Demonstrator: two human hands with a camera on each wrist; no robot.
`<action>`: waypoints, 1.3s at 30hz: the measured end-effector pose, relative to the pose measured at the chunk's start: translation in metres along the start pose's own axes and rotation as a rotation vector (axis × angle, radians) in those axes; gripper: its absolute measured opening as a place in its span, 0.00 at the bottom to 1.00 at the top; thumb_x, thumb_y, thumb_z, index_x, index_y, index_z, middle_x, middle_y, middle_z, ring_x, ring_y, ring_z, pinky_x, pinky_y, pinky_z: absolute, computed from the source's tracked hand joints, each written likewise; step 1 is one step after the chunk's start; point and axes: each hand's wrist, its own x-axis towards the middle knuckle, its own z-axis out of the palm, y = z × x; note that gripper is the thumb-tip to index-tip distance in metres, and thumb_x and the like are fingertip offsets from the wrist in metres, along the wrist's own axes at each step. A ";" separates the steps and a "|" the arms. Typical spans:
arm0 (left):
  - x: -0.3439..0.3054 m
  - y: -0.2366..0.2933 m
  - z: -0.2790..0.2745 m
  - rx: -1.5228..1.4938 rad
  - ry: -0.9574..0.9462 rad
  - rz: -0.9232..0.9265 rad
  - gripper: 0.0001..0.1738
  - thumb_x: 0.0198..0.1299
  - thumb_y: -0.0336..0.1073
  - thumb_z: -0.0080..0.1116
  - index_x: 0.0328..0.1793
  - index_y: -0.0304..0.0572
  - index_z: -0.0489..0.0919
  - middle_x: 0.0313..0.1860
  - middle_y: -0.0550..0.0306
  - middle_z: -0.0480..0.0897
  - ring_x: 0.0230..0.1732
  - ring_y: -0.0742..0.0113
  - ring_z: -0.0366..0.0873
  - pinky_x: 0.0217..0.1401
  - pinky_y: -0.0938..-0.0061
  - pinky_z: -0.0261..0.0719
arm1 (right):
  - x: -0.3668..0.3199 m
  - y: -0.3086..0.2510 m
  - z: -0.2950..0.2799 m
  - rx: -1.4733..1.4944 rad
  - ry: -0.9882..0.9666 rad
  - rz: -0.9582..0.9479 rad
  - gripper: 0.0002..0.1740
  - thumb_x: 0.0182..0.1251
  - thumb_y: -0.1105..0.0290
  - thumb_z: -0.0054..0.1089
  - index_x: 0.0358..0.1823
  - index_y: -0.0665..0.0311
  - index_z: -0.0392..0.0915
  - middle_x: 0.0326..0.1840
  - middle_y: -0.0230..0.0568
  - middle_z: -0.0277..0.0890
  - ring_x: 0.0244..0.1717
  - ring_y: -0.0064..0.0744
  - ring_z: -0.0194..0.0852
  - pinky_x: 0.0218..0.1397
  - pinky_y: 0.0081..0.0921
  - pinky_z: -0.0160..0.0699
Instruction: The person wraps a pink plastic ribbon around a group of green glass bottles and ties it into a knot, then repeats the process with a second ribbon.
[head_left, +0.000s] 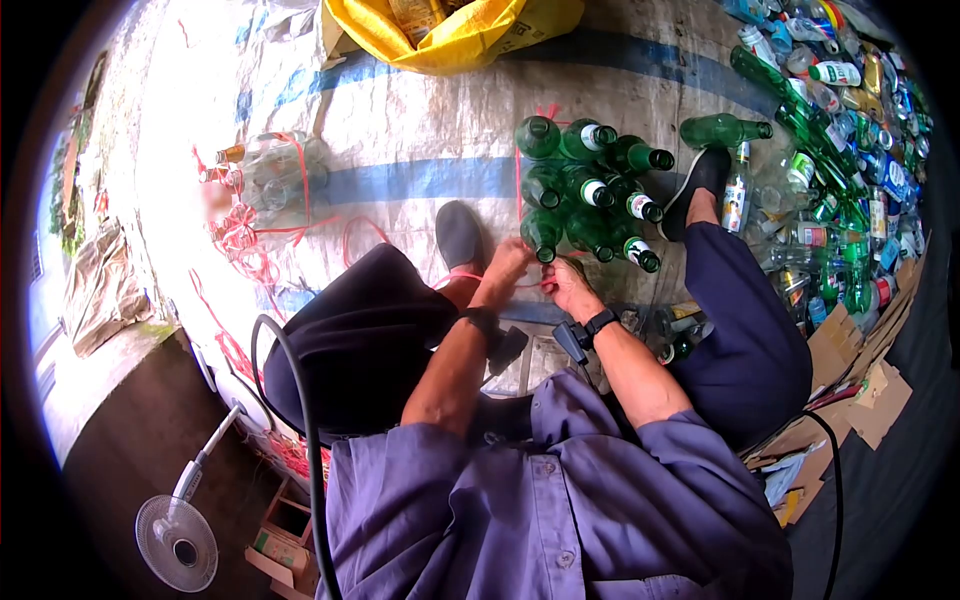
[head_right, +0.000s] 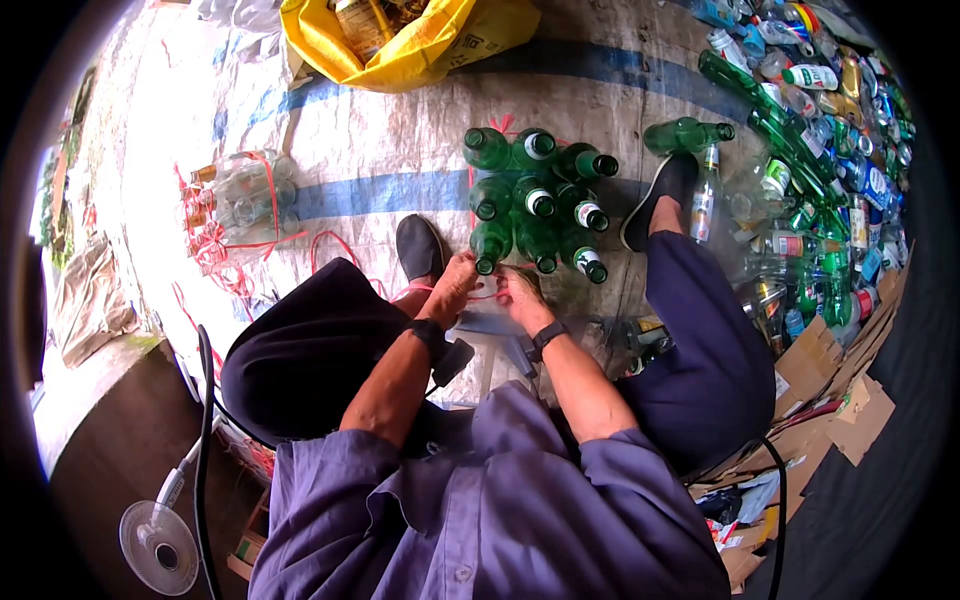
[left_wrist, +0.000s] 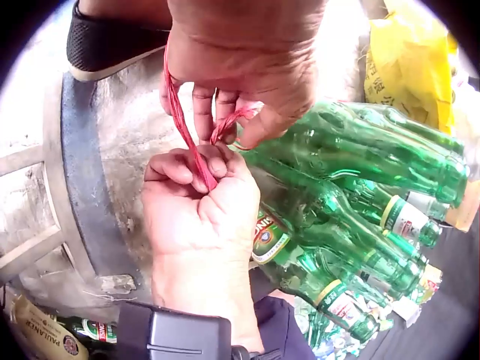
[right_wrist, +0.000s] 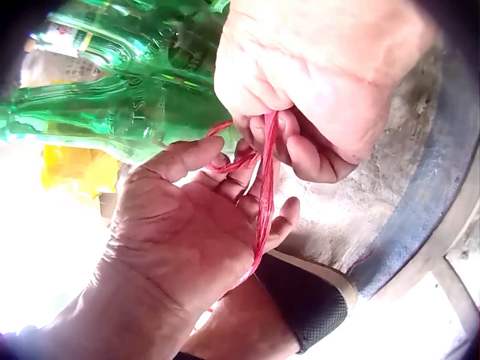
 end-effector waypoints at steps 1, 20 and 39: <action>0.004 -0.005 0.000 0.000 0.000 0.000 0.12 0.55 0.37 0.57 0.38 0.35 0.81 0.27 0.60 0.77 0.33 0.67 0.77 0.42 0.72 0.76 | 0.001 0.000 -0.002 -0.041 -0.008 0.016 0.10 0.57 0.63 0.66 0.25 0.51 0.72 0.17 0.22 0.62 0.17 0.19 0.55 0.20 0.18 0.51; 0.000 -0.033 -0.001 -0.336 0.163 0.205 0.24 0.67 0.54 0.46 0.46 0.39 0.77 0.33 0.56 0.83 0.28 0.66 0.81 0.26 0.76 0.73 | 0.009 0.006 -0.014 -0.145 -0.079 -0.062 0.11 0.60 0.59 0.66 0.27 0.53 0.73 0.20 0.20 0.62 0.19 0.14 0.55 0.19 0.16 0.49; 0.039 0.008 -0.033 -0.799 0.294 -0.205 0.19 0.72 0.51 0.40 0.30 0.51 0.66 0.19 0.61 0.70 0.19 0.68 0.64 0.20 0.75 0.61 | -0.010 -0.010 -0.020 -0.274 -0.075 -0.027 0.11 0.64 0.59 0.63 0.29 0.53 0.72 0.18 0.19 0.56 0.17 0.13 0.50 0.17 0.16 0.47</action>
